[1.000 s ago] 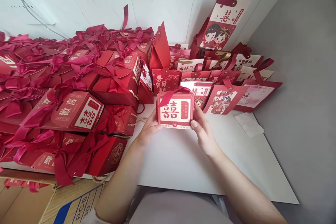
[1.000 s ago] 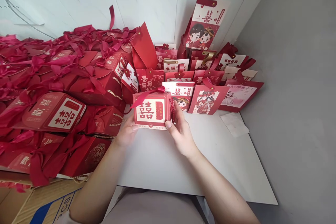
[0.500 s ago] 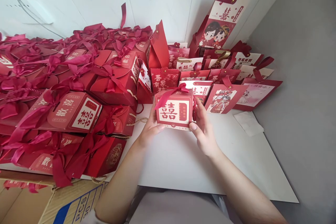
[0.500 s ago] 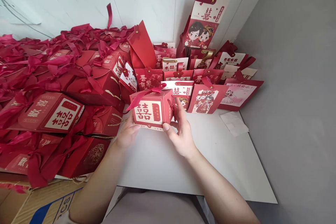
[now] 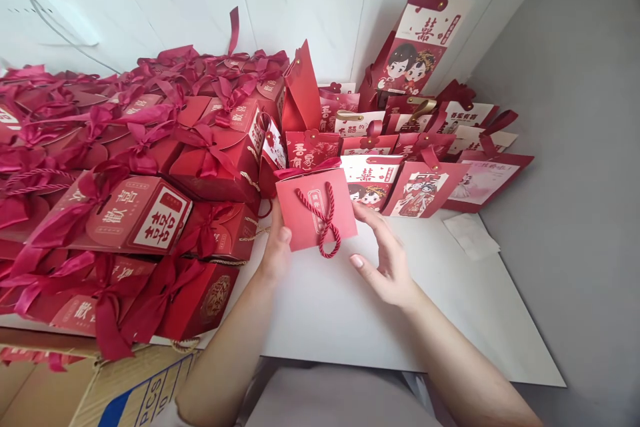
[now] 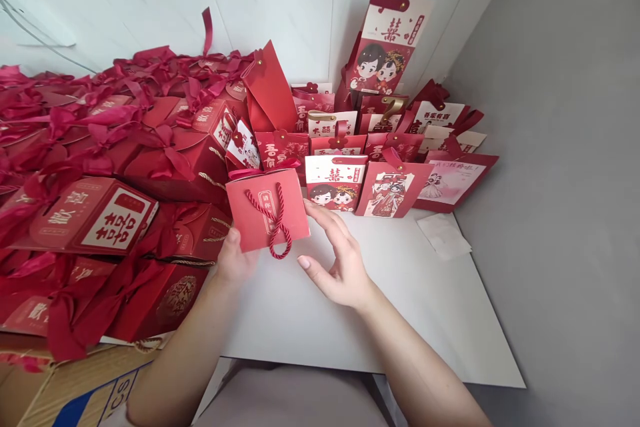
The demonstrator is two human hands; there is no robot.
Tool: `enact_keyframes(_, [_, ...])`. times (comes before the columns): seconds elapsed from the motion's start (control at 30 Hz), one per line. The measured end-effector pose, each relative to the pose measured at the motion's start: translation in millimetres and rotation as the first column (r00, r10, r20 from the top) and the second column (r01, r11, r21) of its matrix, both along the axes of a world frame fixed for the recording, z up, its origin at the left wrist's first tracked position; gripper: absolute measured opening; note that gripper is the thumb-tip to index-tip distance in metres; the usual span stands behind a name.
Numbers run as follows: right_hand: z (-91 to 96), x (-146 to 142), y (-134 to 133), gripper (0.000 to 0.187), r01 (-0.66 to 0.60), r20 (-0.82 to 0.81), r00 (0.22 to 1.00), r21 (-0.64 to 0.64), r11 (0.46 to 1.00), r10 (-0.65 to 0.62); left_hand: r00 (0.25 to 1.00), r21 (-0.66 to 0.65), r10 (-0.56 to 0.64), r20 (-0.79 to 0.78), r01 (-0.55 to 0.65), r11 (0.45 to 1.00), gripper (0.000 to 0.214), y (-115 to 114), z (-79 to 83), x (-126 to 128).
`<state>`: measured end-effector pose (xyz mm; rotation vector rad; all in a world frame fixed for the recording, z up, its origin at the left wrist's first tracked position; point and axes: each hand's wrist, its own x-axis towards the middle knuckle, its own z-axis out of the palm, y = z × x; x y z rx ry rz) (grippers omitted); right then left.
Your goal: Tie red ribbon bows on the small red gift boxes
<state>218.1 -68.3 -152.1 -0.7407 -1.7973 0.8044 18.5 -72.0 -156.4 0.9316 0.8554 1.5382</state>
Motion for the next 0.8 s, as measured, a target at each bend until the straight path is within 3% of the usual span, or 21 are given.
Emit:
enact_keyframes(0.1, [-1.1, 3, 0, 0.058, -0.047, -0.037, 0.998, -0.023, 0.999, 0.046, 0.998, -0.048, -0.031, 0.058, 0.034, 0.998, 0.08, -1, 4.7, -2])
enact_keyframes(0.23, [1.1, 4, 0, 0.042, -0.071, -0.09, 0.994, -0.054, 0.996, 0.066, 0.983, -0.238, -0.004, 0.185, 0.049, 0.97, 0.068, -1, 10.0, -5])
enact_keyframes(0.33, [3.7, 2, 2, 0.039, 0.027, -0.038, 0.999, -0.046, 0.999, -0.028, 0.942, -0.344, -0.053, 0.332, 0.173, 0.923, 0.062, 0, 15.0, -6])
enact_keyframes(0.43, [3.9, -2, 6, 0.043, 0.119, -0.011, 0.993, -0.057, 0.991, -0.119, 0.889, -0.324, -0.19, 0.417, 0.341, 0.882, 0.069, 0, 21.0, -4])
enact_keyframes(0.53, [2.0, -6, 8, 0.043, 0.145, -0.023, 0.989, -0.132, 0.981, -0.149, 0.857, -0.322, -0.296, 0.422, 0.447, 0.834, 0.077, 1, 21.8, -4])
enact_keyframes(0.7, [-0.9, -7, 8, 0.041, 0.186, -0.043, 0.978, -0.239, 0.953, -0.202, 0.824, -0.369, -0.433, 0.365, 0.555, 0.746, 0.092, 3, 9.6, -8])
enact_keyframes(0.8, [-1.8, -6, 8, 0.04, 0.207, 0.007, 0.977, -0.275, 0.939, -0.213, 0.817, -0.404, -0.464, 0.342, 0.573, 0.713, 0.094, 5, 5.2, -10])
